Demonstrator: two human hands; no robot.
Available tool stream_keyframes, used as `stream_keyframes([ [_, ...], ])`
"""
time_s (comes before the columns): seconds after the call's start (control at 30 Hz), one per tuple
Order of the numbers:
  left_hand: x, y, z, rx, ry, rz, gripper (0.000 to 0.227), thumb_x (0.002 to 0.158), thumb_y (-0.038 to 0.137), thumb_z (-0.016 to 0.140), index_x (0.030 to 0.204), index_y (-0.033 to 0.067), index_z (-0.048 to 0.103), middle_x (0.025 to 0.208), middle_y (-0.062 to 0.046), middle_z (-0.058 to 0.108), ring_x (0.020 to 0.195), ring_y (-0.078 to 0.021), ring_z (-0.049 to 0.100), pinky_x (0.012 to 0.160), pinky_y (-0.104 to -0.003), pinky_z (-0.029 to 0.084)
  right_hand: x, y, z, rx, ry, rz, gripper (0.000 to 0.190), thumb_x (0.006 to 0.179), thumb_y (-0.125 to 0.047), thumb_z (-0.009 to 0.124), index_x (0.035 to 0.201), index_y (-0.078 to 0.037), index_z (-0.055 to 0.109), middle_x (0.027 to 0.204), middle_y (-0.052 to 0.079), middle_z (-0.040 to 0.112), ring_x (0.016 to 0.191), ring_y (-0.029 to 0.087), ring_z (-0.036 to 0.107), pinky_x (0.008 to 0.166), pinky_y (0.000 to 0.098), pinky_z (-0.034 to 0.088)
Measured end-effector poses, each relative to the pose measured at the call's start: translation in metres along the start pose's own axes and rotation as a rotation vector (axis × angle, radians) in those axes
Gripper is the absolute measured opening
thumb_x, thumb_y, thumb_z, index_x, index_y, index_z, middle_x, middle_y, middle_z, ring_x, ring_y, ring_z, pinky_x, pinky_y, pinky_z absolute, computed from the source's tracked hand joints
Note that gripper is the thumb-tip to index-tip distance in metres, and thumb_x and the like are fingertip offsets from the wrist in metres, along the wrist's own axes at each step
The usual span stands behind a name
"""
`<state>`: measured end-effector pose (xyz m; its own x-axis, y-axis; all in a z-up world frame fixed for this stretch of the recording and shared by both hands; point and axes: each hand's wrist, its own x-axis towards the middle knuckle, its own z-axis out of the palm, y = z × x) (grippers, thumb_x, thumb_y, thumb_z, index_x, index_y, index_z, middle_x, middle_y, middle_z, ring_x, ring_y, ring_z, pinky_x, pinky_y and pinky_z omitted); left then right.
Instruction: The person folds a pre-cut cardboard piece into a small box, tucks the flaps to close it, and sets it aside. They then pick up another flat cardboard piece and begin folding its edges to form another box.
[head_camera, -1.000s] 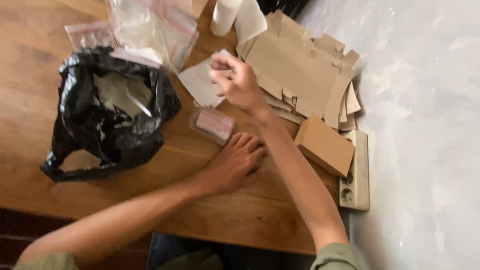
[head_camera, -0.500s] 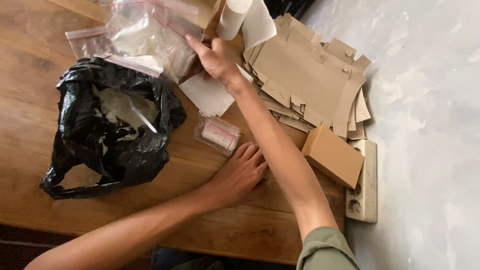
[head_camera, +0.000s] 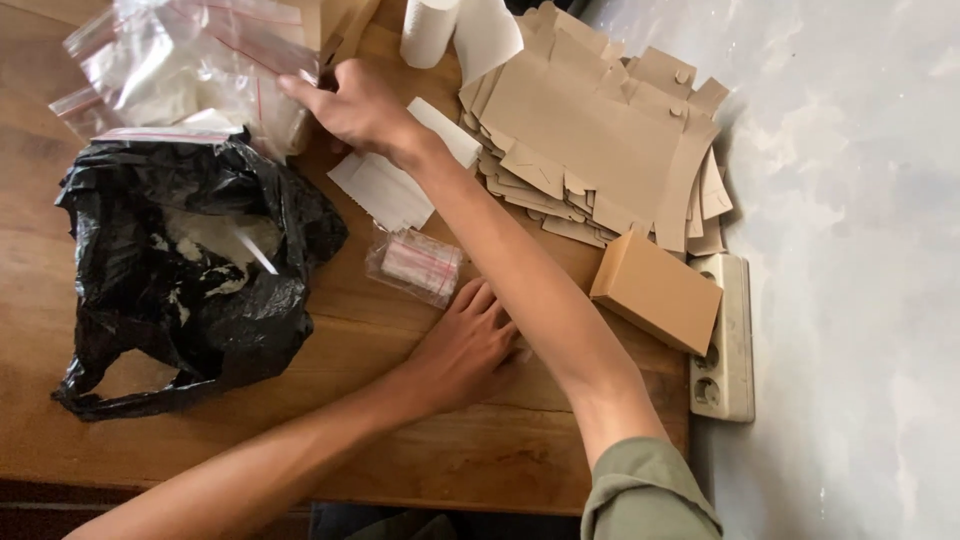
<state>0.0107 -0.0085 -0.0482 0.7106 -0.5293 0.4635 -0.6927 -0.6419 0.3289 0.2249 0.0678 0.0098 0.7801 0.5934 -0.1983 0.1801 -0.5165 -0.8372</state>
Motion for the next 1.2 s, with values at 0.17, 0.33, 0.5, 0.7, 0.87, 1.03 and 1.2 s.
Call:
stream_keyframes([
  [0.17,0.004,0.001,-0.007,-0.15,0.025,-0.02,0.042,0.098,0.029,0.063,0.131,0.0026,0.056,0.131,-0.021,0.054,0.118,-0.0401,0.049,0.107,-0.053,0.038,-0.034,-0.017,-0.021,0.098,0.002,0.054,0.042,0.088,-0.046,0.061,0.062,-0.017,0.045,0.052,-0.005,0.042,0.045,0.009,0.051,0.048,0.0285,0.058],
  [0.33,0.006,0.002,-0.014,-0.271,0.101,0.005,0.023,0.095,0.022,0.069,0.106,0.0028,0.061,0.12,-0.018,0.059,0.106,-0.0358,0.052,0.098,-0.05,0.041,-0.071,0.005,-0.056,-0.06,0.062,-0.125,0.036,0.096,-0.035,0.052,0.108,-0.005,0.07,0.084,0.004,0.072,0.069,0.015,0.082,0.041,0.0188,0.058],
  [0.5,0.009,0.003,-0.02,-0.393,0.111,0.021,0.022,0.095,0.024,0.073,0.107,0.0083,0.063,0.119,-0.012,0.063,0.108,-0.0316,0.057,0.091,-0.044,0.045,-0.111,0.042,-0.08,-0.39,0.265,-0.325,0.021,0.095,-0.02,0.058,0.096,-0.009,0.077,0.092,0.001,0.08,0.076,0.014,0.074,0.07,0.0277,0.059],
  [0.7,0.008,0.002,-0.012,-0.443,0.095,0.003,0.018,0.087,0.024,0.078,0.099,0.0139,0.069,0.104,-0.006,0.063,0.105,-0.0314,0.063,0.085,-0.042,0.049,-0.173,0.081,-0.093,-0.581,0.415,-0.309,0.018,0.097,-0.025,0.061,0.103,-0.019,0.076,0.097,0.003,0.072,0.091,0.029,0.073,0.078,0.0426,0.061],
  [0.87,0.017,-0.005,-0.021,-0.368,0.154,0.011,0.022,0.084,0.023,0.081,0.101,0.0135,0.071,0.113,-0.007,0.069,0.107,-0.0268,0.064,0.092,-0.043,0.047,-0.208,0.102,-0.145,-0.783,0.516,-0.2,0.014,0.094,-0.019,0.067,0.103,-0.013,0.076,0.1,0.005,0.071,0.094,0.027,0.068,0.075,0.0427,0.059],
  [1.03,0.015,-0.015,-0.015,-0.323,0.162,-0.054,0.033,0.088,0.028,0.079,0.111,0.0069,0.069,0.125,-0.013,0.068,0.119,-0.0309,0.06,0.104,-0.052,0.043,-0.218,0.121,-0.187,-0.815,0.29,0.042,0.035,0.098,-0.025,0.061,0.122,-0.001,0.07,0.12,0.013,0.067,0.113,0.031,0.062,0.082,0.047,0.056],
  [1.2,0.015,-0.03,-0.018,-0.184,0.172,-0.161,0.031,0.091,0.035,0.075,0.109,0.0096,0.071,0.123,-0.012,0.07,0.118,-0.0288,0.062,0.116,-0.057,0.033,-0.214,0.136,-0.197,-0.843,0.144,-0.094,0.044,0.096,-0.035,0.07,0.126,-0.003,0.068,0.124,0.013,0.063,0.114,0.029,0.06,0.088,0.0449,0.056],
])
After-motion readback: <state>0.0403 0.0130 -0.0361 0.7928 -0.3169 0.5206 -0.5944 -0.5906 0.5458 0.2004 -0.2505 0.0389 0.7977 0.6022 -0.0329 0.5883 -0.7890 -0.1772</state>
